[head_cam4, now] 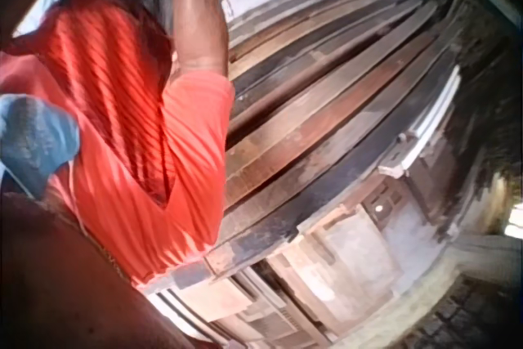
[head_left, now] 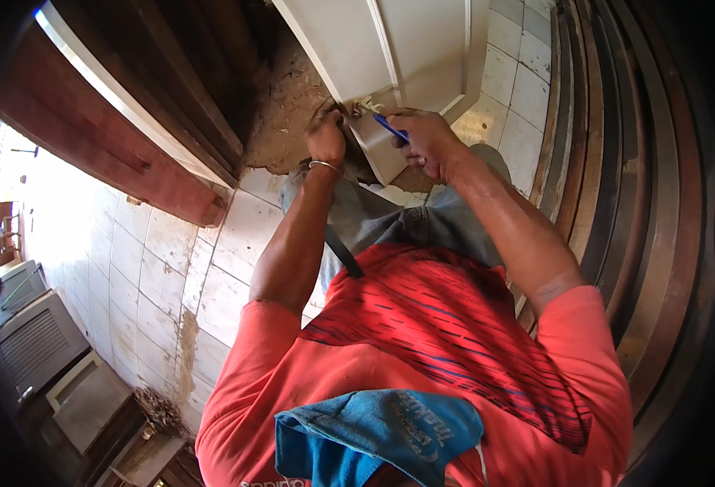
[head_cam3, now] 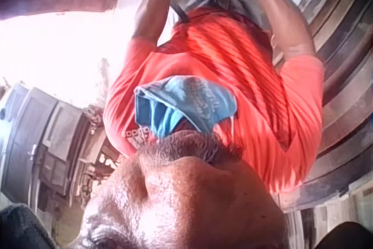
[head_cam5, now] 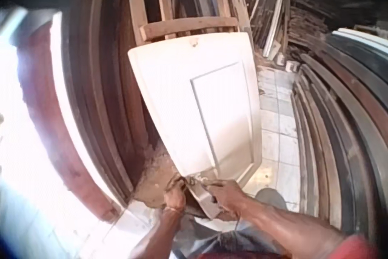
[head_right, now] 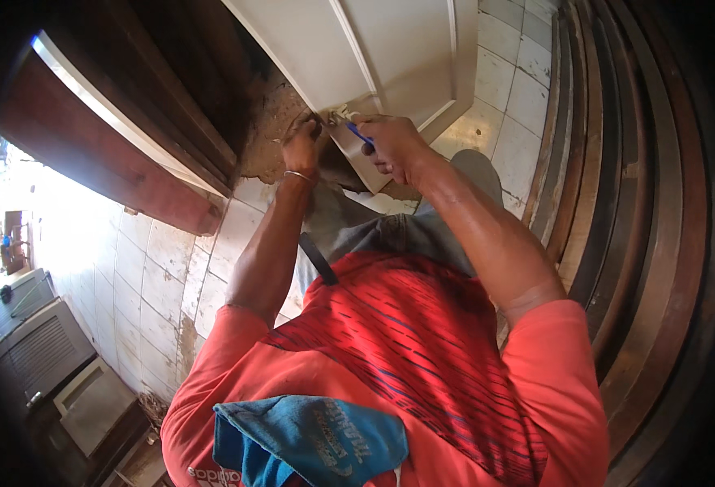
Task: The person prepares a small wooden block by hammering nails into it and then assembles a large wooden door frame by aligning its segments on the workshop floor.
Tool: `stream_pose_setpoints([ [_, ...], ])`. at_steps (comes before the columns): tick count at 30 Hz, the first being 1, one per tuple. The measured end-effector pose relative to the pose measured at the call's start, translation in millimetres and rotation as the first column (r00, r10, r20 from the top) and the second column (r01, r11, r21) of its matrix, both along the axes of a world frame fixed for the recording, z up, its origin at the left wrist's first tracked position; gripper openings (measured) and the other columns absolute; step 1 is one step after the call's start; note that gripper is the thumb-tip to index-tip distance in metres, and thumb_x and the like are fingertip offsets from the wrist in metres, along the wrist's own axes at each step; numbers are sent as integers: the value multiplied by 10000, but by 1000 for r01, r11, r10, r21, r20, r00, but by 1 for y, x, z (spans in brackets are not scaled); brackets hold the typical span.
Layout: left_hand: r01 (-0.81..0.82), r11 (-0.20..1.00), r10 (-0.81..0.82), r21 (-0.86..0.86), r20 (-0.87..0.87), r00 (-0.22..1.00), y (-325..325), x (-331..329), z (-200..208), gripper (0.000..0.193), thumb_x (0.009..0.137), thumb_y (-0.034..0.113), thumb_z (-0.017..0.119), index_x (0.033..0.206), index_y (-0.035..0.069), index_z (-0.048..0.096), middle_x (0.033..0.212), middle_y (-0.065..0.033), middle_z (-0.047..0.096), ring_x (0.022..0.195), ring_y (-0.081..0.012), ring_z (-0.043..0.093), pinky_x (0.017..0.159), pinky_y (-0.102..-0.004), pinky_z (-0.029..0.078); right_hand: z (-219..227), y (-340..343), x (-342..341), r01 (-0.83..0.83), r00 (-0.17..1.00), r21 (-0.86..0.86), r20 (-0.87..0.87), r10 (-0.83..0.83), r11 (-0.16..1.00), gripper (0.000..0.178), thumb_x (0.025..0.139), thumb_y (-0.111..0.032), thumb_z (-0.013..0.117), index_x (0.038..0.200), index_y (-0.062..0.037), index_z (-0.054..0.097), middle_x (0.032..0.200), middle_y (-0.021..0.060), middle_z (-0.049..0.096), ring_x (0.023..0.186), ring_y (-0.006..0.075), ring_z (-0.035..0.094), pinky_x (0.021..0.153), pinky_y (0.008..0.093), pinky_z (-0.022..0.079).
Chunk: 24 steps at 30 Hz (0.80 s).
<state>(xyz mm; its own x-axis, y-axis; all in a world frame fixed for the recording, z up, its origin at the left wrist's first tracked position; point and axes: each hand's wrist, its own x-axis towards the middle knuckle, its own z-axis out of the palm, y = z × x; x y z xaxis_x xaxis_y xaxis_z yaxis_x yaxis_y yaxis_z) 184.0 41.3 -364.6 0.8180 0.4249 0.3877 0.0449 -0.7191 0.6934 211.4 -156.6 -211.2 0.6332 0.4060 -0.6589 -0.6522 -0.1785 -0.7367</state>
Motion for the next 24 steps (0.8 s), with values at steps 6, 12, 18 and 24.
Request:
stream_pose_setpoints([
  [6, -73, 253, 136, -965, -39, 990, -22, 7, 30, 245, 867, 118, 583, 1053, -30, 642, 1020, -105, 675, 917, -172, 643, 805, -289, 509, -4, 6, -9, -8, 188, -719, 681, 707, 695, 301, 911, -239, 563, 1105, -38, 675, 620, 62, 589, 565, 132, 573, 573, 284, 491],
  [12, 43, 320, 124, -946, 87, 988, -23, -5, 48, 281, 853, 80, 541, 1109, -4, 623, 872, -63, 660, 766, -149, 620, 695, -258, 495, -13, -13, -10, -34, 732, -289, 645, 220, 957, 347, 852, -190, 616, 1149, -10, 628, 726, 82, 652, 622, 143, 605, 621, 295, 493],
  [18, -227, 153, -28, -962, -234, 972, -68, -42, 35, 234, 876, 111, 542, 1069, -6, 606, 896, -95, 640, 757, -200, 638, 635, -311, 518, -56, -48, -35, 107, 681, -273, 721, 129, 956, 386, 836, -217, 627, 1172, -27, 617, 860, 128, 682, 758, 194, 649, 720, 315, 507],
  [24, -8, 251, -341, -968, -96, 935, -66, -42, 21, 410, 933, 132, 512, 1319, 5, 454, 1175, -119, 591, 1019, -213, 606, 900, -334, 493, -69, -44, -44, 87, 743, -337, 648, 164, 937, 345, 828, -246, 626, 1103, -39, 655, 1039, 208, 666, 953, 323, 653, 863, 376, 497],
])
